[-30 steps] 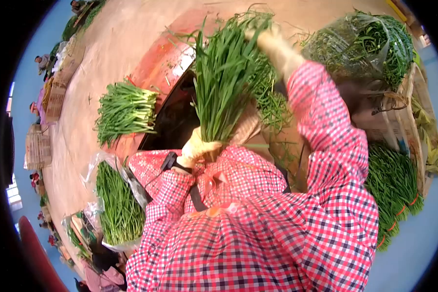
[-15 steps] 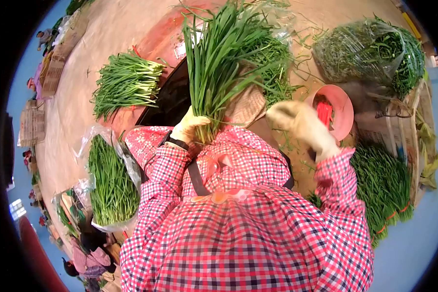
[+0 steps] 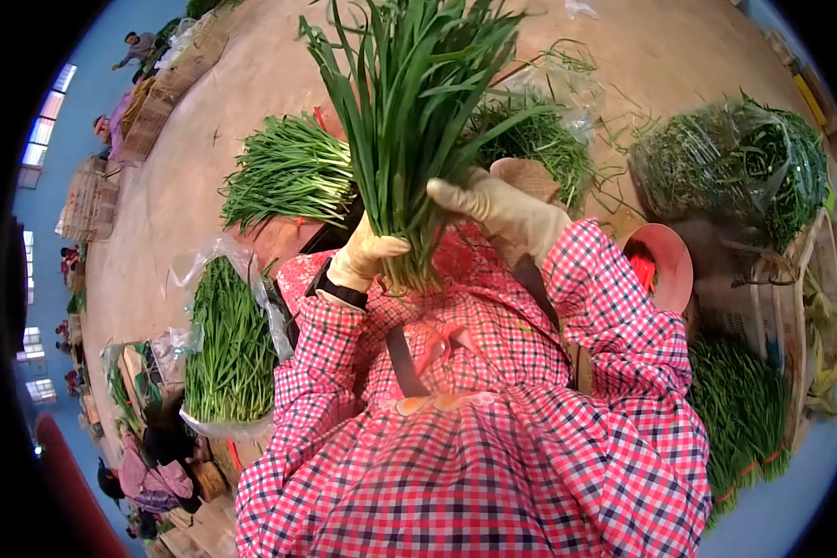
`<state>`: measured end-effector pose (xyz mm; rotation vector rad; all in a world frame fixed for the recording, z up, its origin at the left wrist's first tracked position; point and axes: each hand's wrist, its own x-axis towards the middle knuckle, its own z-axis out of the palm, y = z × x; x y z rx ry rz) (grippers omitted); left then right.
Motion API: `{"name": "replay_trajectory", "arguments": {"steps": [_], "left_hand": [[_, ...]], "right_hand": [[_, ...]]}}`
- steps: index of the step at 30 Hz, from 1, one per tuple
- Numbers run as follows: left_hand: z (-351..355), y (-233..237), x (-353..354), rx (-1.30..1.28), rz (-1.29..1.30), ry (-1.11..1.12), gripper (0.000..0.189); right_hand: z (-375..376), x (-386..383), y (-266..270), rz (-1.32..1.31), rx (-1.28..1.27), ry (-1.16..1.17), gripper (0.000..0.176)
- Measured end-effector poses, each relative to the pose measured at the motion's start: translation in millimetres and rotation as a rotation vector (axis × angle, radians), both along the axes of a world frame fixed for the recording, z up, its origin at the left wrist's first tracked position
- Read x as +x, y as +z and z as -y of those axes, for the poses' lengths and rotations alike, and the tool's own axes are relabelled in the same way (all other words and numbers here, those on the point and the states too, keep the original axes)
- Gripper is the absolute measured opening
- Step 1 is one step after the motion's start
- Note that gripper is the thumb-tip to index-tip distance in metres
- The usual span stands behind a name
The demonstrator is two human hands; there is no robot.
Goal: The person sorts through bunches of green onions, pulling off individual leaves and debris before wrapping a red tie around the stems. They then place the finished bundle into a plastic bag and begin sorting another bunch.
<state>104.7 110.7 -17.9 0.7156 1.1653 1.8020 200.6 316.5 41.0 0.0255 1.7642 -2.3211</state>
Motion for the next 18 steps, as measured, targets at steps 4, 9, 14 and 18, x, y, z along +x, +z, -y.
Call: {"name": "replay_trajectory", "arguments": {"steps": [4, 9, 14, 18], "left_hand": [[-7, -1, 14, -0.011, 0.000, -0.027, 0.061], [-25, 42, 3, -0.046, -0.240, -0.045, 0.060], [-47, 92, -38, -0.043, -0.402, 0.220, 0.052], [-63, 151, -74, -0.214, -0.636, 0.484, 0.040]], "right_hand": [[-11, -21, 4, -0.032, -0.218, -0.256, 0.068], [2, -50, 61, -0.207, 0.010, -0.436, 0.043], [-3, -105, 96, -0.500, 0.248, -0.535, 0.027], [-6, -159, 120, -0.810, 0.157, -0.416, 0.022]]}}
